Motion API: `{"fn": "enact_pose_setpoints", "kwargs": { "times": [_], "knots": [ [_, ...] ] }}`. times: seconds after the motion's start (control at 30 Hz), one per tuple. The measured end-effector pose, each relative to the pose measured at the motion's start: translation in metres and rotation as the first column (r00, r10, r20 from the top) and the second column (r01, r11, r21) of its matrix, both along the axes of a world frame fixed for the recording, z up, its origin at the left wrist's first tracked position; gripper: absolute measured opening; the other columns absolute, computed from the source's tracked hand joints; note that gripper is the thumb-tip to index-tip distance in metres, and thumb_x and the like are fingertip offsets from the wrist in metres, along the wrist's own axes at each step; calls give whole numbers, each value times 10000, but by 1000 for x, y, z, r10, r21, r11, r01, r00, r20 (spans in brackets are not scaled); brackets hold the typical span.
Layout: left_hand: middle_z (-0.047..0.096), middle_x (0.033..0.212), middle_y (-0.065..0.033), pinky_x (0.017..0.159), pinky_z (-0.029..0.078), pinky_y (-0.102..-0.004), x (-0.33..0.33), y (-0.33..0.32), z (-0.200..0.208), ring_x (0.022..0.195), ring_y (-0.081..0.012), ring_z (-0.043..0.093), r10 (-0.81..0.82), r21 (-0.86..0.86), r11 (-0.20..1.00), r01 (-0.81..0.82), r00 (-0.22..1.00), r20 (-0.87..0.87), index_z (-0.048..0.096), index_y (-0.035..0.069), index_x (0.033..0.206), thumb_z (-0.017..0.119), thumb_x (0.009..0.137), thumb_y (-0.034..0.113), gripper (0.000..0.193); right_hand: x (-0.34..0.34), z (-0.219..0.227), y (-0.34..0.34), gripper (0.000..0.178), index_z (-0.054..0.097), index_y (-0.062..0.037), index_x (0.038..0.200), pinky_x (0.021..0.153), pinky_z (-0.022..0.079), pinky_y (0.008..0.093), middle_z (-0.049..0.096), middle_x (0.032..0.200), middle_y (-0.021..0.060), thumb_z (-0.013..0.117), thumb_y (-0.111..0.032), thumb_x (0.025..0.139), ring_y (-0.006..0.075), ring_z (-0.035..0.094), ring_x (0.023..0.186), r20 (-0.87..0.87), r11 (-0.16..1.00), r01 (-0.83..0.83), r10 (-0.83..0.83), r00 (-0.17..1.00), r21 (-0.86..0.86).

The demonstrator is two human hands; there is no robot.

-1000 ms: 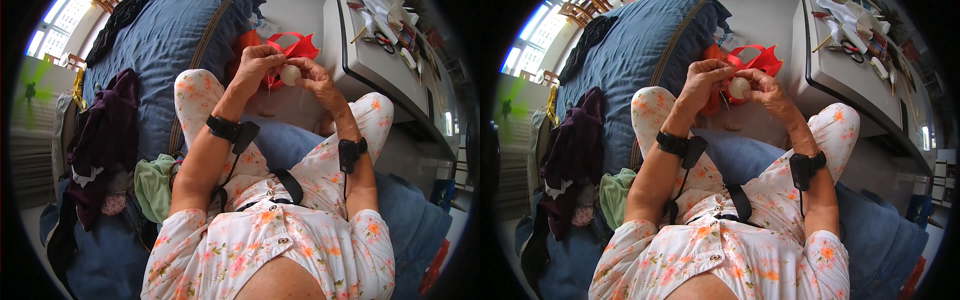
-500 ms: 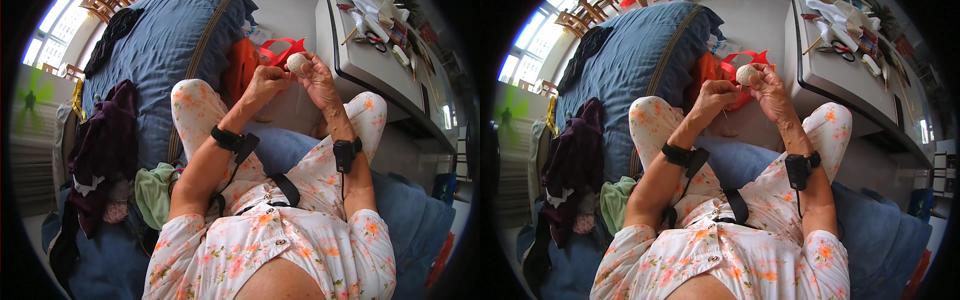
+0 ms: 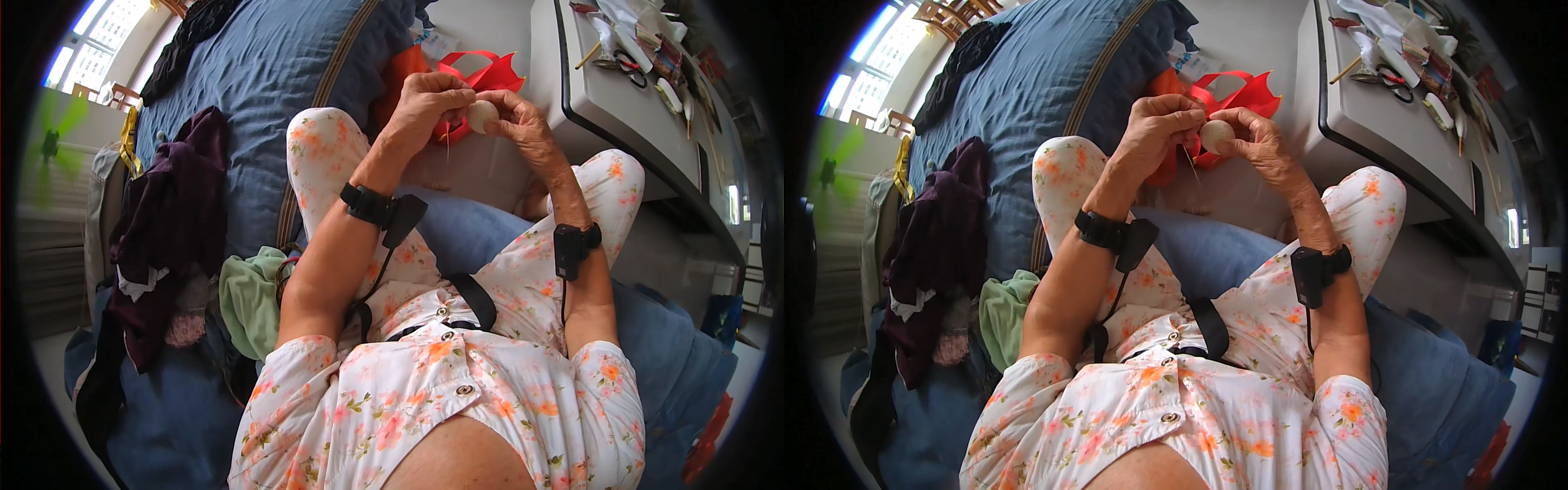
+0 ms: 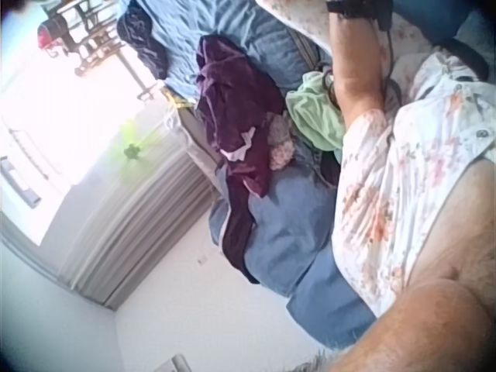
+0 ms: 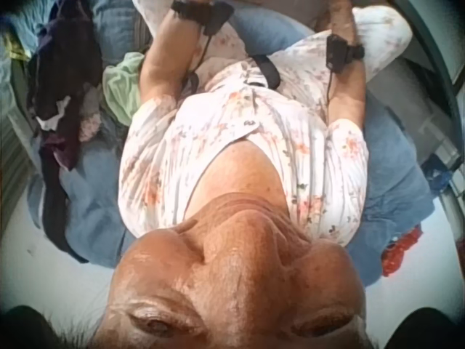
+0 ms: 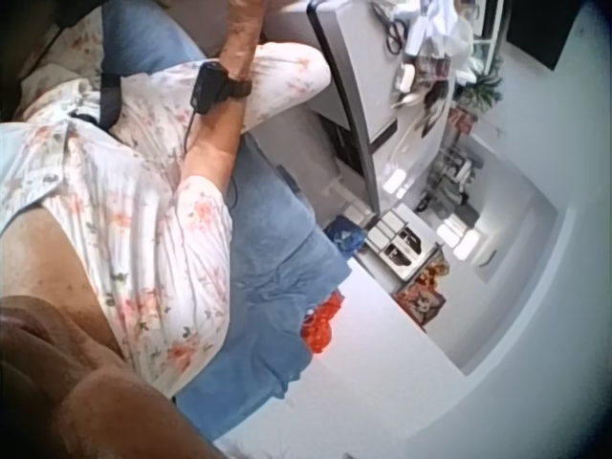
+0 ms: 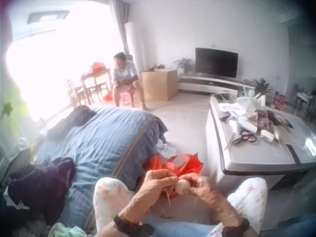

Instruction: Repairing or sewing a small white round object using a needle and thread.

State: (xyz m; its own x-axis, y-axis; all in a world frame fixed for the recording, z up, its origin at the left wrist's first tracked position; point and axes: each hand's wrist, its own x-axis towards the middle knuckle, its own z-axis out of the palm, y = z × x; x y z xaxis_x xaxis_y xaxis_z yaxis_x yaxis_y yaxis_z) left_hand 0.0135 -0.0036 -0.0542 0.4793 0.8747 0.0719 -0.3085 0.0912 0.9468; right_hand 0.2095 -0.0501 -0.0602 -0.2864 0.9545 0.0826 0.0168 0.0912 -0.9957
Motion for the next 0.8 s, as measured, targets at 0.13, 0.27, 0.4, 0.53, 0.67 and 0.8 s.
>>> {"fn": "enact_pose_setpoints", "kwargs": {
  "times": [0.13, 0.27, 0.4, 0.53, 0.67, 0.8],
  "knots": [
    [623, 721, -40, 556, 464, -203, 0, -2, 0, 593, -77, 562, 62, 147, 988, -39, 986, -153, 661, -47, 889, 674, 829, 75, 136, 2, 0, -2, 462, 543, -13, 1179, 854, 502, 259, 616, 1065, 57, 733, -197, 800, 123, 594, 973, -66, 997, -72, 70, 995, -39],
    [618, 702, -32, 556, 449, -196, 2, -3, 0, 578, -68, 542, 69, 158, 986, -44, 985, -156, 665, -47, 898, 664, 835, 75, 137, 5, -4, -1, 512, 526, 12, 1182, 840, 503, 258, 616, 1054, 66, 732, -264, 804, 128, 594, 966, -260, 991, -129, 113, 959, -45],
    [614, 687, -29, 536, 437, -199, 4, -3, -3, 563, -69, 535, 75, 81, 995, -64, 987, -143, 660, -47, 876, 656, 836, 70, 123, 7, -6, 0, 520, 486, 32, 1208, 842, 508, 271, 606, 1069, 75, 705, -252, 832, 133, 595, 963, -371, 990, -141, 123, 921, -23],
    [611, 679, -28, 527, 426, -200, 7, -6, -4, 558, -73, 537, 56, 55, 997, -48, 986, -154, 654, -46, 846, 651, 835, 70, 117, 6, -4, 2, 492, 473, 35, 1205, 852, 516, 301, 596, 1092, 87, 680, -239, 853, 150, 598, 968, -492, 994, -99, 60, 868, -54],
    [605, 666, -25, 536, 422, -203, 16, -17, -5, 566, -75, 538, -12, 85, 996, 31, 976, -219, 658, -32, 821, 647, 832, 71, 104, 10, -9, 7, 435, 481, 20, 1179, 859, 523, 329, 595, 1067, 90, 659, -227, 869, 169, 601, 973, -577, 998, 16, -50, 816, -64],
    [597, 648, -25, 545, 423, -210, 20, -25, 1, 575, -74, 536, -102, 109, 985, 132, 964, -244, 662, -22, 819, 660, 824, 86, 108, 9, -11, 10, 393, 490, -9, 1175, 882, 499, 301, 594, 1032, 67, 658, -192, 870, 151, 593, 965, -458, 991, 115, -136, 878, -73]
  ]
}}
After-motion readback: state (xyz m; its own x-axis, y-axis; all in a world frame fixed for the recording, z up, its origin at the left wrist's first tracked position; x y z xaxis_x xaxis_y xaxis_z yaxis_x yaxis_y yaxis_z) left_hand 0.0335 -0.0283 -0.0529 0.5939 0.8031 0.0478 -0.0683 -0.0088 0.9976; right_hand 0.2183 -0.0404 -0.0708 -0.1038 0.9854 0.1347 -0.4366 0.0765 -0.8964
